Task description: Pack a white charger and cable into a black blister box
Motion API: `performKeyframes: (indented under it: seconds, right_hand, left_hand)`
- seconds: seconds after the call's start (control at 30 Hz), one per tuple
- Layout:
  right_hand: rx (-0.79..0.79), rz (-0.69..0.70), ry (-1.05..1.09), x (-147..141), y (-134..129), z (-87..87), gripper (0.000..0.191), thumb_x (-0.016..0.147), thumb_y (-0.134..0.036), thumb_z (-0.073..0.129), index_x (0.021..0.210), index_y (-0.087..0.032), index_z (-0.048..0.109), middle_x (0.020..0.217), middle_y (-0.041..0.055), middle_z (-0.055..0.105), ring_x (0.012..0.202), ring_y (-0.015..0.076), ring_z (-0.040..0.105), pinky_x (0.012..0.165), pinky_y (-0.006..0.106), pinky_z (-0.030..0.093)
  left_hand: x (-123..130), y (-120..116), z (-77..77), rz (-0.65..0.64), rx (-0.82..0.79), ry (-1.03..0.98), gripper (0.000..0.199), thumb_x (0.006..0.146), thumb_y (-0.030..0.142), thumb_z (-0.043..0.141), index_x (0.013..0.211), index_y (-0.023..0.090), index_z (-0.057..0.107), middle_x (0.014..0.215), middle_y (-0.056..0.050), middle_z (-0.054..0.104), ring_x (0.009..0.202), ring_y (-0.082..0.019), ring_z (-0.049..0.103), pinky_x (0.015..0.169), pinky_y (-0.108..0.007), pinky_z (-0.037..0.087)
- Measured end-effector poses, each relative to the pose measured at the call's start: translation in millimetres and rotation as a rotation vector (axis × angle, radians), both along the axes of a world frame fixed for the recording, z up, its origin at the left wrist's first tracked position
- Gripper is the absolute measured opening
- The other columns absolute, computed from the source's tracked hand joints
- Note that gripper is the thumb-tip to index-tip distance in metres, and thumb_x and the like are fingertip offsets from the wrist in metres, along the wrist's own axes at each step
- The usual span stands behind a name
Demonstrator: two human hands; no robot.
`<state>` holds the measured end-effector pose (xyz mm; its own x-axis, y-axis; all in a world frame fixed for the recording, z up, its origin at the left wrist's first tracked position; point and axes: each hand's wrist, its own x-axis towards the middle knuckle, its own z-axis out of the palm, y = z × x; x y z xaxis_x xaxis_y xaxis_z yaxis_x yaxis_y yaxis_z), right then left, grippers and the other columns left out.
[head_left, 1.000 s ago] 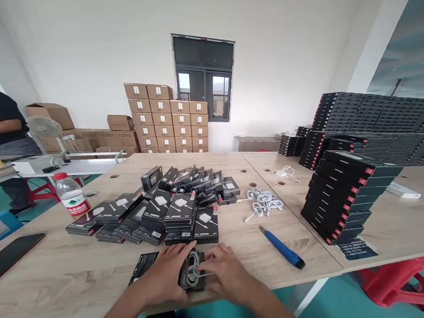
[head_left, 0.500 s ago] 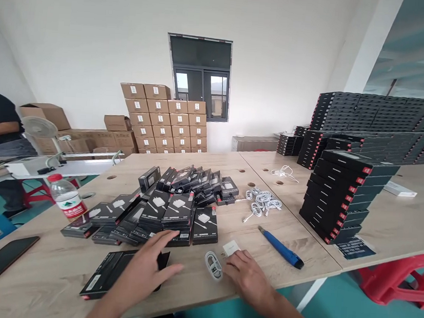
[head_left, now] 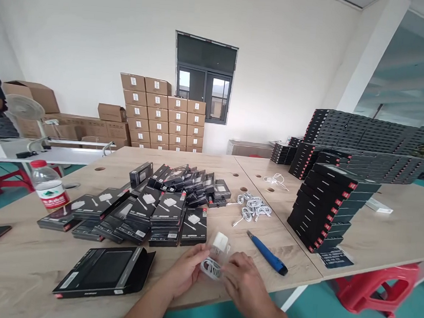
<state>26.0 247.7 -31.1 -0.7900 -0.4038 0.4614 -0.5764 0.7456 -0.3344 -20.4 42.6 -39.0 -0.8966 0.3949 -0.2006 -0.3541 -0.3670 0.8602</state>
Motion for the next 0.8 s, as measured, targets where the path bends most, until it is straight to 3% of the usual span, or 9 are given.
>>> performKeyframes:
  seconds: [0.13,0.27,0.57,0.8]
  right_hand:
    - [0.101,-0.112,-0.093,-1.4,-33.8,-4.4,0.005,0.085,-0.019,0.07,0.088,-0.023,0.069,0.097,0.0093,0.066,0.092,0.0306,0.061,0.081,0.045,0.049]
    - [0.033,-0.146,-0.108,-4.3,-52.1,-11.0,0.012,0.078,-0.019,0.076,0.083,-0.024,0.066,0.098,0.0096,0.066,0.091,0.031,0.06,0.083,0.047,0.049]
    - [-0.261,-0.187,-0.394,-19.2,-41.3,-4.9,0.018,0.066,-0.016,0.079,0.064,-0.022,0.063,0.087,0.0038,0.066,0.086,0.025,0.062,0.07,0.031,0.047]
    - [-0.138,-0.146,-0.195,-11.6,-44.9,-11.4,0.015,0.07,-0.01,0.07,0.074,-0.025,0.069,0.09,0.006,0.066,0.091,0.0284,0.059,0.08,0.04,0.049]
  left_hand:
    - [6.3,-5.7,-6.6,0.069,0.107,0.032,0.031,0.08,0.031,0.082,0.107,0.021,0.07,0.102,-0.004,0.077,0.093,-0.017,0.07,0.087,-0.028,0.051]
    - [11.2,-9.9,-8.7,0.086,0.15,0.062,0.038,0.08,0.033,0.083,0.112,0.021,0.068,0.104,-0.005,0.077,0.092,-0.018,0.07,0.082,-0.029,0.052]
    - [14.2,-6.1,-7.5,0.051,0.194,0.118,0.035,0.083,0.036,0.08,0.112,0.023,0.065,0.1,-0.004,0.075,0.087,-0.017,0.07,0.079,-0.03,0.053]
    - [15.1,-6.0,-5.3,0.043,0.201,0.144,0.035,0.082,0.034,0.081,0.11,0.024,0.063,0.105,-0.004,0.076,0.088,-0.017,0.071,0.08,-0.03,0.054]
